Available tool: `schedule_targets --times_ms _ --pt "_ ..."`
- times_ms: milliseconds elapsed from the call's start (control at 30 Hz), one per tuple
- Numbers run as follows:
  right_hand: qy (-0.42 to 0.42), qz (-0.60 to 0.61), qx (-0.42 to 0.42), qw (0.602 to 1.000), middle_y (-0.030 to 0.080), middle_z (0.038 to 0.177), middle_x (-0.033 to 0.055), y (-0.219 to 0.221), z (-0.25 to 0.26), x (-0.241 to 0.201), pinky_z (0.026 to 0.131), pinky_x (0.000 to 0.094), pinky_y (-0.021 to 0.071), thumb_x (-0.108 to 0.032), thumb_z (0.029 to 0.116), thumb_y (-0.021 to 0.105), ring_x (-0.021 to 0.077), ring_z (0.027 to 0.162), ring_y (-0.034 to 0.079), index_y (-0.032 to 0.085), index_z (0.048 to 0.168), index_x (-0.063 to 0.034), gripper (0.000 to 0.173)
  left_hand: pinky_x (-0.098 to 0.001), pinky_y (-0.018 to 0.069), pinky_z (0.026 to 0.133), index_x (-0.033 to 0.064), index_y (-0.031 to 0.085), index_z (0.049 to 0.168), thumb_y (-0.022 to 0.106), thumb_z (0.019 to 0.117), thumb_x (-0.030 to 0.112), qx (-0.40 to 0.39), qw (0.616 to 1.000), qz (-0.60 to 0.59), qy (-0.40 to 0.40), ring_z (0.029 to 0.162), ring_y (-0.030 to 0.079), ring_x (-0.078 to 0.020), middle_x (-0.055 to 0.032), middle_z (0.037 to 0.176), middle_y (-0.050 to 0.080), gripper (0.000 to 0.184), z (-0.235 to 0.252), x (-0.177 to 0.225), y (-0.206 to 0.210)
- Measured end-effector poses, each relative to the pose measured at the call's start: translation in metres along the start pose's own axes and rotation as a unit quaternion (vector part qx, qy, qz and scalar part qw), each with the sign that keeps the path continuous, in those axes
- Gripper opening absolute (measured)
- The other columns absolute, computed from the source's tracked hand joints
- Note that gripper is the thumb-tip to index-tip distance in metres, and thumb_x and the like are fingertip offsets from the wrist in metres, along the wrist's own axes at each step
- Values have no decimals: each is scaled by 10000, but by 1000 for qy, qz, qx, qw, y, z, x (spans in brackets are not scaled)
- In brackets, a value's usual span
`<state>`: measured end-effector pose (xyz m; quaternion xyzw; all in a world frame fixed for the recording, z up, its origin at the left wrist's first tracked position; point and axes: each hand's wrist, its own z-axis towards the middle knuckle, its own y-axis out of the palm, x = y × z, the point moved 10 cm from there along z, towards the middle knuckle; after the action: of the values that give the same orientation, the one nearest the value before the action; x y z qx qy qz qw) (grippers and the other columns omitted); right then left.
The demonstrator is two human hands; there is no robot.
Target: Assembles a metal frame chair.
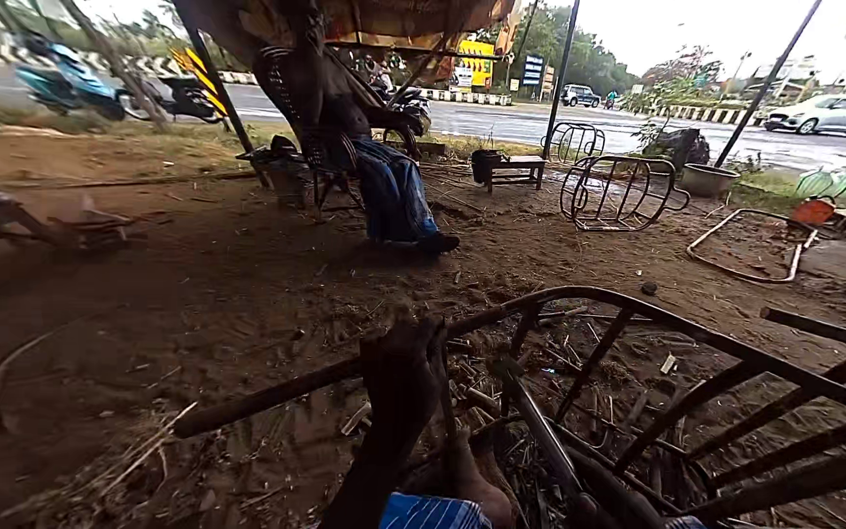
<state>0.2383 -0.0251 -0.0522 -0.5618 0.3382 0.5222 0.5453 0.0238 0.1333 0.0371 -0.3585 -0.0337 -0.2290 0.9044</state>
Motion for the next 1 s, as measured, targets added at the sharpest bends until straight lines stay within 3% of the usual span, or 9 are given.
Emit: schedule_targets --times_ms 100,167,300,400,500,567,733,833,1000 --pt "-37 -33 19 999 567 728 12 -5 26 -20 447 332 477 -485 1104 359 131 519 507 479 1529 -209 521 -550 488 848 157 747 1145 552 1049 296 0 1000 5 1 833 682 -276 -82 916 715 258 -1 1 -1" --pt "-38 -102 28 994 571 734 11 -9 37 -34 476 359 489 -399 1111 387 148 533 514 431 1573 -259 485 -547 477 854 169 749 1172 556 1045 287 -6 1000 3 -5 852 681 -271 -79 945 722 260 0 0 0" --pt "-143 -232 91 958 639 793 44 -7 53 -72 556 349 542 -288 1109 418 141 593 575 447 1564 -176 469 -540 481 816 205 753 1172 583 1032 297 1 1000 17 -8 833 680 -263 -66 944 719 238 3 -1 2" --pt "-86 -271 61 957 647 798 24 -7 68 -61 587 356 529 -352 1107 417 139 609 577 466 1559 -268 462 -523 474 775 186 753 1069 581 1029 323 3 1000 27 -13 811 666 -247 -53 918 700 224 3 -1 5" --pt "-111 -261 64 957 681 823 76 -2 67 -70 600 403 558 -283 1102 445 183 623 611 455 1567 -172 478 -521 492 810 210 769 1097 575 1014 309 14 999 31 -7 875 697 -242 -42 989 742 233 4 -6 6" --pt "-41 -234 41 971 676 834 67 -7 72 -55 622 418 551 -317 1102 443 188 634 609 441 1576 -243 480 -528 506 817 202 775 1059 587 1003 289 19 1000 19 -9 864 701 -235 -32 955 741 215 0 -5 9" --pt "-25 -122 22 992 655 855 20 -12 129 -66 590 398 549 -336 985 644 167 661 625 612 1237 -150 316 -527 535 782 232 787 1063 539 997 334 31 999 18 -8 832 721 -221 -12 919 751 276 4 -7 6" --pt "-16 -132 -56 990 708 1067 11 8 196 -58 687 377 608 -210 938 688 142 763 694 544 1331 -184 420 -496 536 798 214 773 1069 538 1001 347 17 1000 1 -7 843 719 -172 24 926 756 278 0 -6 7" --pt "-33 -203 -79 975 685 1008 116 36 238 -39 833 507 556 -262 904 722 265 915 685 585 1233 -98 392 -546 534 912 77 614 1316 716 905 305 -121 990 -45 -57 915 723 -237 -33 971 758 481 -4 -19 11"
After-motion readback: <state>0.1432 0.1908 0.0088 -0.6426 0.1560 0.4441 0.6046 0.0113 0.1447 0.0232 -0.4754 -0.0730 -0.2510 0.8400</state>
